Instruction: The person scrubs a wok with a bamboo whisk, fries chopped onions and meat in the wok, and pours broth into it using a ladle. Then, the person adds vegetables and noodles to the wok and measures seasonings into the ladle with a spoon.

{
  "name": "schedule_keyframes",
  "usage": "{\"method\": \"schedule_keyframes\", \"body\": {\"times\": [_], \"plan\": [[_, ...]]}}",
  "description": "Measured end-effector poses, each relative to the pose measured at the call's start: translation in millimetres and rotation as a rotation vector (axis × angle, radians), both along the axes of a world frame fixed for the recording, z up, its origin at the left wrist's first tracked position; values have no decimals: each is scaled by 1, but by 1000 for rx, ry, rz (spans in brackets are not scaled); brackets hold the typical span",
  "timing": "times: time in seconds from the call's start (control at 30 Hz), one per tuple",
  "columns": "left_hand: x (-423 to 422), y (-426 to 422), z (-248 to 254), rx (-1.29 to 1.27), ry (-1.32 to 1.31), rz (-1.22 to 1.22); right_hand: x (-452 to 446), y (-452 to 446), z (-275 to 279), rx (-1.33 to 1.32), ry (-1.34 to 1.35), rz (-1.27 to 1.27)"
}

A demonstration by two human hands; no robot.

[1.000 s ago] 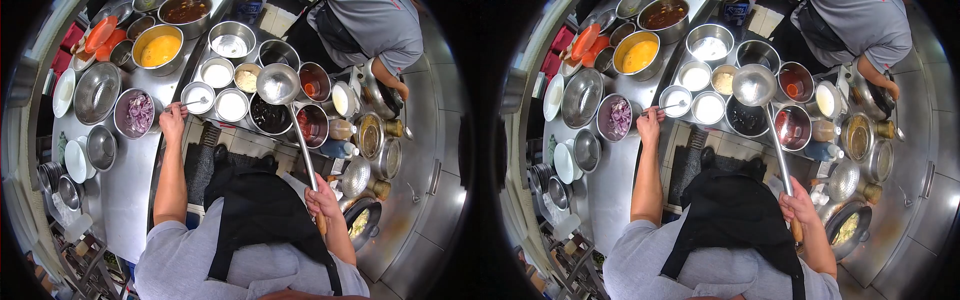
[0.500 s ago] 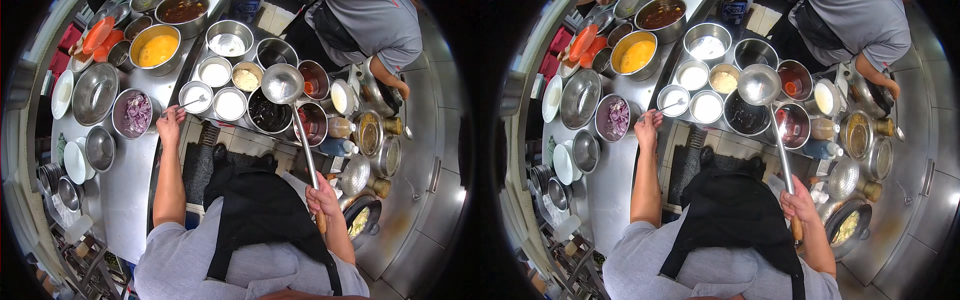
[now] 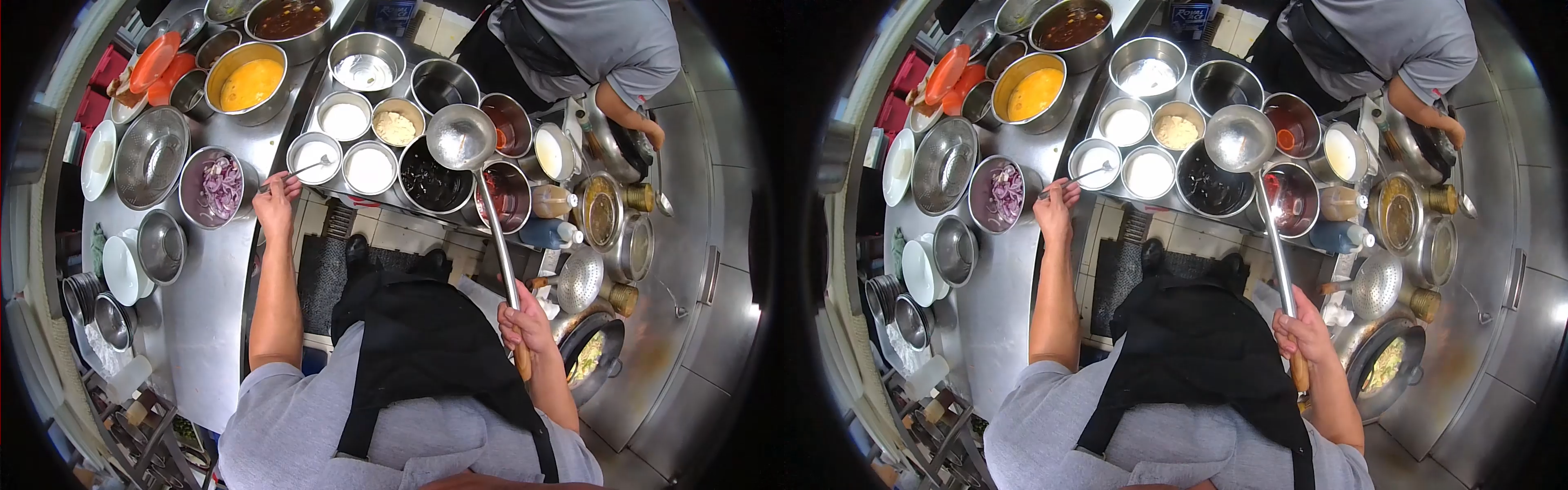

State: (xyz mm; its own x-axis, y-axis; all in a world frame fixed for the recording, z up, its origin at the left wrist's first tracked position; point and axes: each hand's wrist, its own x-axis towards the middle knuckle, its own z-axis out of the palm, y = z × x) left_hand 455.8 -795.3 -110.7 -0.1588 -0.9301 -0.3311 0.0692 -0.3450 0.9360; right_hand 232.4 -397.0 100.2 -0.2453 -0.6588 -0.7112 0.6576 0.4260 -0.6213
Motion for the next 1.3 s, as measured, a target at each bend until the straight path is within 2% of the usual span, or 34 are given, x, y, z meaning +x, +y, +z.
{"method": "schedule_keyframes", "body": {"times": [0.17, 0.33, 0.47, 0.53, 0.57, 0.6, 0.73, 0.8, 0.83, 0.93, 1.0, 1.1, 1.3], "plan": [[13, 4, 10, 1, 83, 65, 3, 4, 1, -3, 1, -17], [15, 17, 48, -36, 107, 90, 5, 10, 3, -14, 1, -7], [-2, 26, 89, -92, 126, 22, 7, 13, 6, -10, -9, 27], [-24, 35, 112, -151, 177, -105, 9, 15, 8, 37, -20, 58], [-37, 39, 120, -242, 89, -168, 9, 16, 9, 28, -49, 59], [-51, 39, 114, -338, 56, -190, 9, 17, 8, 25, -47, 54], [-115, 15, 62, -451, -213, -275, 14, 22, 4, 1, -66, 26], [-144, 6, 34, -664, -470, -343, 16, 24, 3, 0, -55, -13], [-158, 5, 21, -701, -515, -340, 17, 26, 0, -11, -33, -30], [-184, -2, -12, -642, -582, -357, 20, 26, 0, -25, -7, -71], [-193, -6, -19, -624, -561, -386, 22, 29, 1, -25, -4, -99], [-197, -9, -13, -319, -328, -372, 24, 32, 0, -17, -2, -138], [-171, -17, -21, -94, -46, -317, 20, 35, -1, -10, 7, -150]]}}
